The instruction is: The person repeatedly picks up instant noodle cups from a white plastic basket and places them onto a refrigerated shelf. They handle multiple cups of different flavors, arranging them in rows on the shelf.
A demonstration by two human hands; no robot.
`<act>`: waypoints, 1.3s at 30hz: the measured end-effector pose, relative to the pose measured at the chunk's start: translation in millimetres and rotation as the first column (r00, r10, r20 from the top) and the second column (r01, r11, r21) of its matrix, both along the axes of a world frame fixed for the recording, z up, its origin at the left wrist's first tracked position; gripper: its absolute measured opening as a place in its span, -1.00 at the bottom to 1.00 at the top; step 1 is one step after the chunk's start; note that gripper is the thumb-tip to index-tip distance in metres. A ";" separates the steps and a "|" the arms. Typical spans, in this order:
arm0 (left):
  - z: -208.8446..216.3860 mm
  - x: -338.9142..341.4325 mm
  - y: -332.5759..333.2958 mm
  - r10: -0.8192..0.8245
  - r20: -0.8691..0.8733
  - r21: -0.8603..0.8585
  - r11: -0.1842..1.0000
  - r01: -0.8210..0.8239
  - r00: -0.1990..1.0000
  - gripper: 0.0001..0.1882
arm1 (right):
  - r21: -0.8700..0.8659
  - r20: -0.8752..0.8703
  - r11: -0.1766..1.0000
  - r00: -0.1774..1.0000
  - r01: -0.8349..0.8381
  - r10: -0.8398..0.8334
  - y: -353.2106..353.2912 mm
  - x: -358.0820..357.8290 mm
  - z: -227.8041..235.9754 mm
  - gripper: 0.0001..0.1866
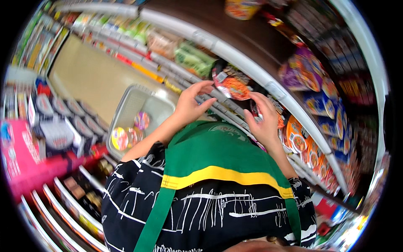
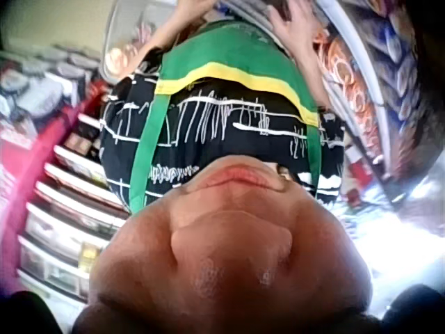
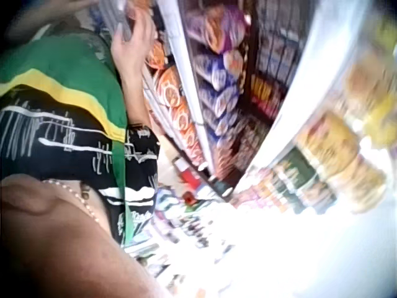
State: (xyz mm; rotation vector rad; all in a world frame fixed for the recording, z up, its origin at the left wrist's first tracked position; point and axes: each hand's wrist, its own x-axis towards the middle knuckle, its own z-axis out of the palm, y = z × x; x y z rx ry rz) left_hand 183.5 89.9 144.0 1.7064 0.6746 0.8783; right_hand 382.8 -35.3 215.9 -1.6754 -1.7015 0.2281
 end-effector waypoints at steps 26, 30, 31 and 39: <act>-299.0 -166.0 -78.1 0.733 -0.447 -0.869 -0.221 -0.442 0.513 0.00 | -0.799 -0.052 0.381 0.684 -0.466 0.727 191.2 -293.6 -365.9 -0.30; -300.2 -167.5 -76.1 0.731 -0.422 -0.870 -0.160 -0.466 0.536 -0.05 | -0.880 -0.155 0.221 0.693 -0.421 0.704 192.0 -302.2 -365.0 -0.28; -299.7 -167.6 -75.9 0.737 -0.395 -0.882 -0.137 -0.451 0.548 -0.02 | -0.876 -0.149 0.232 0.695 -0.423 0.704 190.9 -299.4 -363.3 -0.26; -251.1 -153.5 -107.5 0.746 -0.313 -0.616 0.311 -0.723 0.588 0.11 | -0.796 -0.583 0.096 0.800 -0.597 0.138 169.0 -233.4 -269.4 -0.18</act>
